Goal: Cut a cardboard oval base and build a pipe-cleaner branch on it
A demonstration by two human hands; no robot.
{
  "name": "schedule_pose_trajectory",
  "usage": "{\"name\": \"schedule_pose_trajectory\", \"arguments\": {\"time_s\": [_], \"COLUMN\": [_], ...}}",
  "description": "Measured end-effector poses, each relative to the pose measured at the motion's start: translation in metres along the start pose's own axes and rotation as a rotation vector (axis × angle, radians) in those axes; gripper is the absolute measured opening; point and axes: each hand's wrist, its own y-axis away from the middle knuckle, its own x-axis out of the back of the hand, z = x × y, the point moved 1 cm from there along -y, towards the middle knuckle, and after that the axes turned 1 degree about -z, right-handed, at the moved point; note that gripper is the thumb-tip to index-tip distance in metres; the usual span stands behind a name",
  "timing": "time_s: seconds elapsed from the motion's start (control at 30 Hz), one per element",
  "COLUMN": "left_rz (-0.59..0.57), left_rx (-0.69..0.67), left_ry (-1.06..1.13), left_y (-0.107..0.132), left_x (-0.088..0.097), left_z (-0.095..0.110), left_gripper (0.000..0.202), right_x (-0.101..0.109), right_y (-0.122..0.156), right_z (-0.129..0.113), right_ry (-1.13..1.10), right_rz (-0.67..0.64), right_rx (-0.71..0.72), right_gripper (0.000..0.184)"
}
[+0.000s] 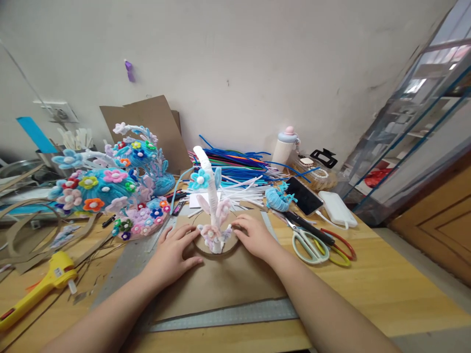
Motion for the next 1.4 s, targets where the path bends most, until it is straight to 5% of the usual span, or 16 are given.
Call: {"name": "schedule_pose_trajectory", "arguments": {"time_s": [0.5,0.77,1.07,1.4], "left_rz": [-0.030,-0.030,0.050,0.098], "left_rx": [0.020,0.026,0.082,0.091], "left_ry": [0.023,-0.003,-0.074,-0.120], "left_y": [-0.001,-0.001,-0.004,-0.007], "left_x": [0.000,0.001,-0.007,0.000], "left_z": [-0.001,0.001,0.006,0.010], "left_gripper": [0.067,0.064,0.090,0.085], "right_x": [-0.003,-0.005,-0.002,-0.001], "right_y": [0.004,0.006,0.005,0.004], "right_z": [0.004,-0.005,-0.013,-0.012], "right_ry": [0.057,0.312,0.381,0.480], "right_rz": [-0.055,-0.074,-0.129,-0.115], "right_rx": [0.062,0.124,0.207,0.176], "right_gripper": [0.029,0.026,0.023,0.030]}}
